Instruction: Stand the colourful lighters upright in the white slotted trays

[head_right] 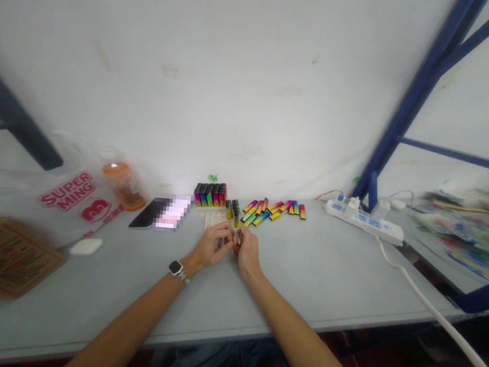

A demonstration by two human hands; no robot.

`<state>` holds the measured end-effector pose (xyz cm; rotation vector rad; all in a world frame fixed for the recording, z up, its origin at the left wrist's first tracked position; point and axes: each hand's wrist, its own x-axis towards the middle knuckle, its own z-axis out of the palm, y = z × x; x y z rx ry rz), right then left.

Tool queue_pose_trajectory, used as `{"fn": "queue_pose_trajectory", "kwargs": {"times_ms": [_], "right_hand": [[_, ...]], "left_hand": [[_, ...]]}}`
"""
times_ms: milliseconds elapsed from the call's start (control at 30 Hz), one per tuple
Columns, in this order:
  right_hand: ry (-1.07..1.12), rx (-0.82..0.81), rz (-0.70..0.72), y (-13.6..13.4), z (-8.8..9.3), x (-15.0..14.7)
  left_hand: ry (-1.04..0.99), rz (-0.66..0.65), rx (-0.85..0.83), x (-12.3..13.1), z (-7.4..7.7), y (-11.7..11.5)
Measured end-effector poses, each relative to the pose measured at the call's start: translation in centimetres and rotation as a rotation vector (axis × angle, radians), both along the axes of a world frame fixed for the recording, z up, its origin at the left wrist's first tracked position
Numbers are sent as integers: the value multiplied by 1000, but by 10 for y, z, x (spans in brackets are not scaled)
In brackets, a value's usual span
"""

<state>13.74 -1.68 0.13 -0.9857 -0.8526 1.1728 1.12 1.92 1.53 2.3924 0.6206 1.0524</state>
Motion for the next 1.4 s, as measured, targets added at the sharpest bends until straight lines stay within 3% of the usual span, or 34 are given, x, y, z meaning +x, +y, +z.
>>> {"fn": "queue_pose_trajectory", "kwargs": {"times_ms": [167, 567, 1400], "right_hand": [[43, 1, 71, -1, 0, 1], [-61, 4, -70, -2, 2, 0], [-70, 33, -33, -3, -1, 1]], "left_hand": [[6, 13, 4, 0, 0, 0], [3, 2, 14, 1, 1, -1], [17, 2, 19, 0, 2, -2]]}}
